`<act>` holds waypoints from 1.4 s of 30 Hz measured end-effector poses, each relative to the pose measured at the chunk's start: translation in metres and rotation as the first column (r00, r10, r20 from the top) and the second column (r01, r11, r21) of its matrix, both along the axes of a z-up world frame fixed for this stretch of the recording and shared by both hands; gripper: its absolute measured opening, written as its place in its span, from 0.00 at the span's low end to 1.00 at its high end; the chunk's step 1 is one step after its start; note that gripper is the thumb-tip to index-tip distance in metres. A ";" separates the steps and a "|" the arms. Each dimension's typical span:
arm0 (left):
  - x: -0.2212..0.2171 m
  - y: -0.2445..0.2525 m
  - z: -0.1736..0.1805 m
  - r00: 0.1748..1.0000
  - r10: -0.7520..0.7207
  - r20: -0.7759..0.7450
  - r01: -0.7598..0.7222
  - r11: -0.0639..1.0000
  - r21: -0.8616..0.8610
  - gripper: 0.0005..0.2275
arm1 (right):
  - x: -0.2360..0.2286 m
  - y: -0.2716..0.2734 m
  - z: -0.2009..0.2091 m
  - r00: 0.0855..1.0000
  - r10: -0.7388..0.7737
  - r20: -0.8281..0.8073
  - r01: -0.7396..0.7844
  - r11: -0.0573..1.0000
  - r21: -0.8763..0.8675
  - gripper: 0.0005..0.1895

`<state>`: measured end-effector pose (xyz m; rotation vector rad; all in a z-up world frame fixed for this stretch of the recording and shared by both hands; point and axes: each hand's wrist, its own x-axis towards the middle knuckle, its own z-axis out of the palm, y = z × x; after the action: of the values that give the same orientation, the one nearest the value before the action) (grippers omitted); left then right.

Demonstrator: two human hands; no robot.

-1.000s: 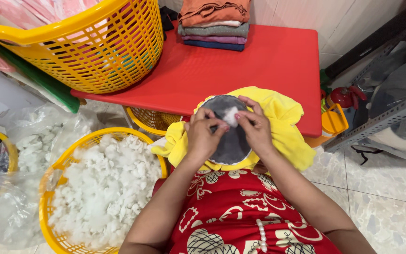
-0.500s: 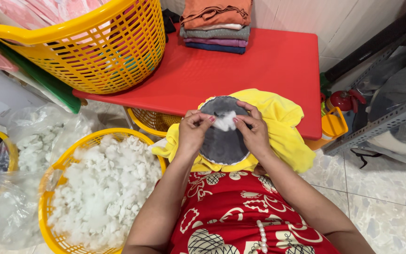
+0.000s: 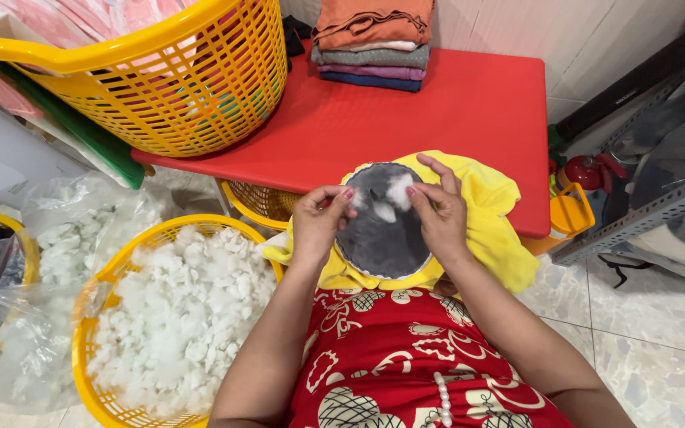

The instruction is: The person repeatedly takes small pieces of white cotton from a yellow basket and presses them into a circular grey cushion base held on their lap. The cushion is covered with a yellow cloth. The person continues adding and compressing cotton throughout the clip.

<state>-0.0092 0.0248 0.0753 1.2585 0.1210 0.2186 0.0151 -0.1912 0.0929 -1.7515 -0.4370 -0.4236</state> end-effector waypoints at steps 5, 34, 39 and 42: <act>-0.002 -0.018 0.006 0.994 -0.081 0.067 0.091 0.982 -0.167 0.09 | -0.009 0.012 0.031 0.975 0.008 0.221 0.026 0.988 -0.150 0.07; -0.237 0.189 -0.278 0.911 0.197 -0.363 0.239 0.464 0.853 0.13 | -0.026 0.072 0.049 0.898 0.367 0.243 -0.148 0.772 -0.618 0.19; -0.236 0.185 -0.281 0.647 0.172 -0.743 0.551 0.568 0.611 0.11 | -0.022 0.067 0.051 0.912 0.333 0.241 -0.113 0.768 -0.631 0.20; -0.225 0.186 -0.268 0.708 0.141 -0.692 0.688 0.088 0.721 0.13 | -0.019 0.059 0.053 0.930 0.268 0.252 -0.049 0.769 -0.638 0.21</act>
<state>-0.2338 0.2104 -0.1923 2.7168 0.3117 -0.7157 -0.0035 -0.1324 0.1462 -2.2673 -1.0646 -0.4838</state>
